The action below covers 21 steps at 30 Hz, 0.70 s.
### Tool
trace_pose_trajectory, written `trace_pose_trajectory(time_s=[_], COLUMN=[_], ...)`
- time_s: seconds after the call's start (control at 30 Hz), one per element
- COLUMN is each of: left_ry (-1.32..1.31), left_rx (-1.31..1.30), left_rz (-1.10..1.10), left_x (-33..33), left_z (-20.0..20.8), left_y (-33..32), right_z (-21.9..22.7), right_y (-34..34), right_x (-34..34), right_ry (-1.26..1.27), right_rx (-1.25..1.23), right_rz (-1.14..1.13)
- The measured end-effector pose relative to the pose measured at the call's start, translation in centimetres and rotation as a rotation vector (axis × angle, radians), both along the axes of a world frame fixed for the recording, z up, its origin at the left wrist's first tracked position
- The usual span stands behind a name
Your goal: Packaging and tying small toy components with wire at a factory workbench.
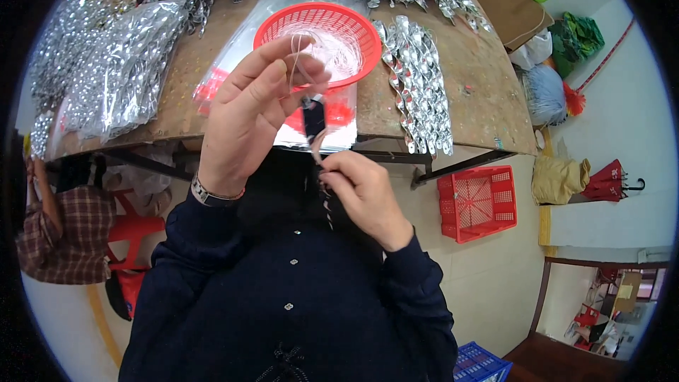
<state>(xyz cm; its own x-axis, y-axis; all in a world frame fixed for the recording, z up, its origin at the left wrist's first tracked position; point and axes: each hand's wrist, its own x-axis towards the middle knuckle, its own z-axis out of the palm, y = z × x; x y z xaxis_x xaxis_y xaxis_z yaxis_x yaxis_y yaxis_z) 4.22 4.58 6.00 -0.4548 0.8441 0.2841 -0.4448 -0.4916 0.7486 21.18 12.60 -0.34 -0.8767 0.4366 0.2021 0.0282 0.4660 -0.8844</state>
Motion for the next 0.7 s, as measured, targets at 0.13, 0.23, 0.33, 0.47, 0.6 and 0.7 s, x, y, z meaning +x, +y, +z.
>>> trace_pose_trajectory(time_s=[0.13, 0.23, 0.33, 0.47, 0.6, 0.7], left_ry=[0.138, 0.122, 0.083, 0.063, 0.116, 0.13], left_rx=[-0.094, -0.154, -0.214, -0.301, -0.344, -0.364], left_rz=[0.04, -0.018, -0.021, -0.05, -0.081, -0.086], left_x=[-0.6, -0.9, -0.9, -1.2, -1.1, -1.3], left_z=[-1.2, -2.5, -3.7, -4.4, -4.3, -4.3], left_y=[-0.4, -1.2, -1.5, -2.2, -2.2, -2.2], right_z=[3.1, 5.3, 6.5, 5.3, 2.5, 0.9], right_y=[2.4, 5.9, 10.8, 17.9, 23.8, 26.3], right_x=[2.2, 4.1, 5.7, 5.4, 4.9, 2.9], right_ry=[0.046, 0.075, 0.01, -0.132, -0.225, -0.319], right_rx=[-0.154, -0.115, -0.037, 0.188, 0.239, 0.276], right_rz=[-0.179, -0.348, -0.445, -0.486, -0.517, -0.55])
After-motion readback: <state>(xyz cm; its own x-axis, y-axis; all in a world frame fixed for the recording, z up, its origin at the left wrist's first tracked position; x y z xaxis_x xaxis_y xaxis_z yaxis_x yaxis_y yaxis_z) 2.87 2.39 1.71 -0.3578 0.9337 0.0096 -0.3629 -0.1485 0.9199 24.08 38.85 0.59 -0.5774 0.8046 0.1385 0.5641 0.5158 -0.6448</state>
